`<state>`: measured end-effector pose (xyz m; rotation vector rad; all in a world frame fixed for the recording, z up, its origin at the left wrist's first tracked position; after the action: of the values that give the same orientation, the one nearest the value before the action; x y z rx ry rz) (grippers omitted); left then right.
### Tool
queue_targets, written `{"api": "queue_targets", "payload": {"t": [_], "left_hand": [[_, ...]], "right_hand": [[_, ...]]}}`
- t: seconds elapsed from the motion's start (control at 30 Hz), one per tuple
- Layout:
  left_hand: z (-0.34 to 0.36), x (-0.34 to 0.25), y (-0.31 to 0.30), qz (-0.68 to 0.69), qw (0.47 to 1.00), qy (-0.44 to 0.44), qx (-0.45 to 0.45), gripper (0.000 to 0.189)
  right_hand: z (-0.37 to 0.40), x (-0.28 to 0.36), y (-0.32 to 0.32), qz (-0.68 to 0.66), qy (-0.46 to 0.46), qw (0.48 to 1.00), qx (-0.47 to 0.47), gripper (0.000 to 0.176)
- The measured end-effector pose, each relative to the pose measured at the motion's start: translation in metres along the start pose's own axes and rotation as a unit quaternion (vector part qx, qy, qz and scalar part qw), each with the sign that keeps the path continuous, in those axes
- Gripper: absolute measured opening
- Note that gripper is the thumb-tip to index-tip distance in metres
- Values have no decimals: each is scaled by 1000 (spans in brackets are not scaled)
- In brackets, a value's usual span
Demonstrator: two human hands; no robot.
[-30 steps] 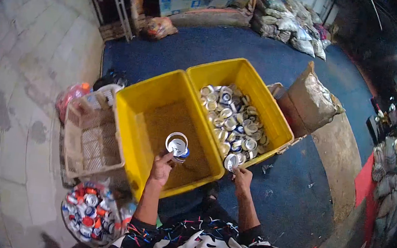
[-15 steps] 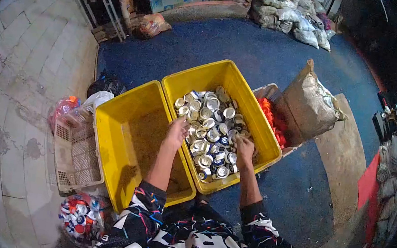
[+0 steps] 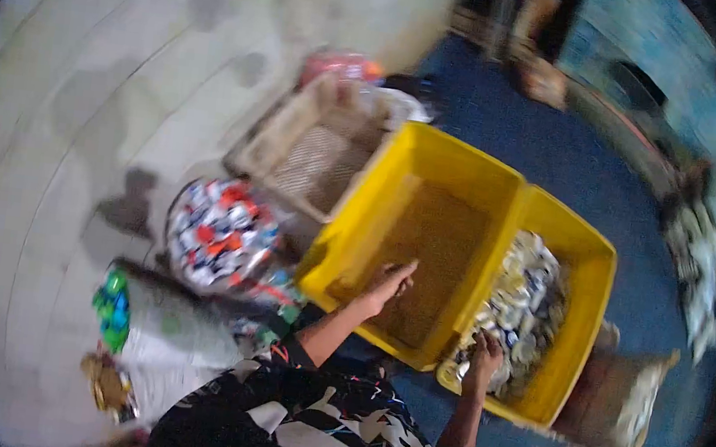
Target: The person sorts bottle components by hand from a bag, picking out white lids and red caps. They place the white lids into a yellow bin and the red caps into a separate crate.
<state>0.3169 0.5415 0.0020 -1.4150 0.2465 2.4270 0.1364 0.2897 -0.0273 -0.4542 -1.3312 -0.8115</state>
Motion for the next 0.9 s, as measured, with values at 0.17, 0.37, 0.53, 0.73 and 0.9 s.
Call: {"api": "queue_targets", "payload": {"t": [0.17,0.37,0.53,0.73,0.9], "left_hand": [[19,48,-145,1,987,-16,-157,45],[65,77,-308,-27,965,25,-261,38],[94,69,-419,-417,766,233,-430,19],[98,70,-488,-609,687,146,-370,30],[89,93,-503,-656,670,121,-326,34]], "right_hand": [[3,-29,115,74,-22,984,163,35],[44,-81,274,154,-42,951,264,27],[130,-122,399,196,-12,922,334,27],[211,-123,491,148,13,906,398,24],[223,-127,504,223,-47,889,398,23]]}}
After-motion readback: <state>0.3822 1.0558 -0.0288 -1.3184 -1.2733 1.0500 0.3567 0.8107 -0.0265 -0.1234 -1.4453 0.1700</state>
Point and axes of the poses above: each hand's wrist, its own z-axis away from the middle knuckle, its own y-axis out of the palm, x = y × z, the point moved 7 cm from there along -z, towards the middle knuckle, and after that the axes turned 15 degrees about -z, right-handed, at the moved point
